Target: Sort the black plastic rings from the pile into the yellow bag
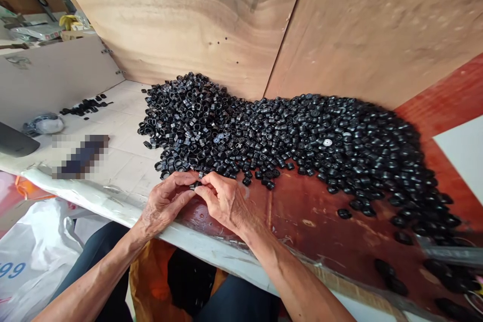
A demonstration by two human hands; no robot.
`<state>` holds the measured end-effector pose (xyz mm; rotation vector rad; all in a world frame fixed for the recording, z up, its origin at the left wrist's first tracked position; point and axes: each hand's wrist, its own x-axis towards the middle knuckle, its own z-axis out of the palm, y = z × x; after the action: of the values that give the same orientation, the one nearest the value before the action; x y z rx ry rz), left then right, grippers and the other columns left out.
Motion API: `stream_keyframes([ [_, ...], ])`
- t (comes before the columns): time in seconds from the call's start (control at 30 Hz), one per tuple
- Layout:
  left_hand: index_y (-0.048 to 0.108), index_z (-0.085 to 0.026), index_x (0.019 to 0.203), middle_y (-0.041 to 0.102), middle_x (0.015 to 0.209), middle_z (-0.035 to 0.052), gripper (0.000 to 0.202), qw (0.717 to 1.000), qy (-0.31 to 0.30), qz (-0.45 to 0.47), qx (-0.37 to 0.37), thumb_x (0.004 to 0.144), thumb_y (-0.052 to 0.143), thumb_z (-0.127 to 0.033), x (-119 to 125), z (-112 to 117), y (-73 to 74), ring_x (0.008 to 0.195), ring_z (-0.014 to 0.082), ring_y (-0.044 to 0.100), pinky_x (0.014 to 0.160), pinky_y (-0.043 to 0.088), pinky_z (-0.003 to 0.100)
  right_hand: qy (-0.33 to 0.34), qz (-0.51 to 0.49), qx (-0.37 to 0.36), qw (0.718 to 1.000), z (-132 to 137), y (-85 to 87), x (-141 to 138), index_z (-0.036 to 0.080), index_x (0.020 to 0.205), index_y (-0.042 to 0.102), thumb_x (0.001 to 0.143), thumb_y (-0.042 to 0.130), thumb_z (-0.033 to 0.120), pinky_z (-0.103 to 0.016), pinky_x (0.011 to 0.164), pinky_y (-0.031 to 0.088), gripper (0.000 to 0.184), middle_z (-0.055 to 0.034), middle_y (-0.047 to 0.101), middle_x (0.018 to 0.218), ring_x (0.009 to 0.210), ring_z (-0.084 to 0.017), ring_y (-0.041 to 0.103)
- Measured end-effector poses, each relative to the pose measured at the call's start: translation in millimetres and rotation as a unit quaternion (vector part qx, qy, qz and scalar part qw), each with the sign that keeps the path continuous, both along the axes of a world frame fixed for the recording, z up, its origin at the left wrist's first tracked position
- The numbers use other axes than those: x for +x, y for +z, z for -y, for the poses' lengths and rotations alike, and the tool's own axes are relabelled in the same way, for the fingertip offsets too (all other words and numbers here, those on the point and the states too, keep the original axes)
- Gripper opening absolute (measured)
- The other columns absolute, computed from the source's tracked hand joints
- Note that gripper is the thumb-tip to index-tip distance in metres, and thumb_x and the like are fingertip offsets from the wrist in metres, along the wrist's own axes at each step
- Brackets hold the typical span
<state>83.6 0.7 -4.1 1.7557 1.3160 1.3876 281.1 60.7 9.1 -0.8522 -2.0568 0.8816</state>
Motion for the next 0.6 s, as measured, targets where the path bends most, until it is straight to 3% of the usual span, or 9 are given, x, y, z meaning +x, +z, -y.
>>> stream_keyframes([
  [0.17, 0.07, -0.022, 0.116, 0.073, 0.125, 0.0112, 0.018, 0.996, -0.017, 0.077, -0.035, 0.1, 0.069, -0.028, 0.5, -0.4, -0.8, 0.117, 0.0242, 0.072, 0.102, 0.062, 0.041, 0.003, -0.017, 0.012, 1.0, 1.0, 1.7, -1.1, 0.023, 0.096, 0.066, 0.101, 0.058, 0.031, -0.029, 0.074, 0.053, 0.011, -0.0031, 0.072, 0.084, 0.074, -0.018, 0.065],
  [0.3, 0.071, -0.022, 0.116, 0.073, 0.125, 0.0112, 0.017, 0.999, -0.002, 0.036, -0.021, 0.1, 0.069, -0.027, 0.7, -0.5, -1.6, 0.119, 0.0241, 0.072, 0.105, 0.06, 0.042, -0.005, -0.005, -0.026, 1.0, 1.5, 1.7, -1.2, 0.024, 0.096, 0.064, 0.099, 0.06, 0.026, -0.028, 0.071, 0.052, 0.005, -0.0002, 0.07, 0.08, 0.07, -0.017, 0.065],
  [0.47, 0.069, -0.021, 0.112, 0.074, 0.119, 0.0118, 0.015, 0.999, -0.011, 0.038, -0.016, 0.099, 0.07, -0.027, 1.0, -2.5, -0.5, 0.117, 0.0255, 0.073, 0.103, 0.061, 0.044, -0.001, -0.025, 0.016, 1.0, 3.1, 6.4, -1.6, 0.024, 0.095, 0.064, 0.098, 0.056, 0.024, -0.029, 0.075, 0.052, 0.008, -0.0029, 0.07, 0.086, 0.076, -0.018, 0.065],
  [0.53, 0.069, -0.021, 0.113, 0.075, 0.116, 0.0114, 0.014, 1.0, -0.004, -0.003, 0.008, 0.1, 0.069, -0.025, 1.1, -3.1, -1.3, 0.115, 0.0252, 0.073, 0.103, 0.062, 0.045, -0.01, -0.021, -0.046, 0.999, 3.6, 8.0, -3.1, 0.024, 0.094, 0.064, 0.097, 0.058, 0.026, -0.028, 0.07, 0.05, 0.007, -0.001, 0.07, 0.08, 0.071, -0.017, 0.064],
  [0.6, 0.069, -0.022, 0.115, 0.075, 0.117, 0.0105, 0.014, 0.997, 0.005, -0.059, 0.055, 0.101, 0.066, -0.021, 1.4, -3.2, -3.9, 0.115, 0.0241, 0.073, 0.1, 0.063, 0.043, -0.022, -0.03, -0.159, 0.987, 3.8, 7.7, -6.1, 0.023, 0.093, 0.064, 0.094, 0.062, 0.029, -0.027, 0.064, 0.049, 0.006, 0.0017, 0.068, 0.07, 0.064, -0.016, 0.063],
])
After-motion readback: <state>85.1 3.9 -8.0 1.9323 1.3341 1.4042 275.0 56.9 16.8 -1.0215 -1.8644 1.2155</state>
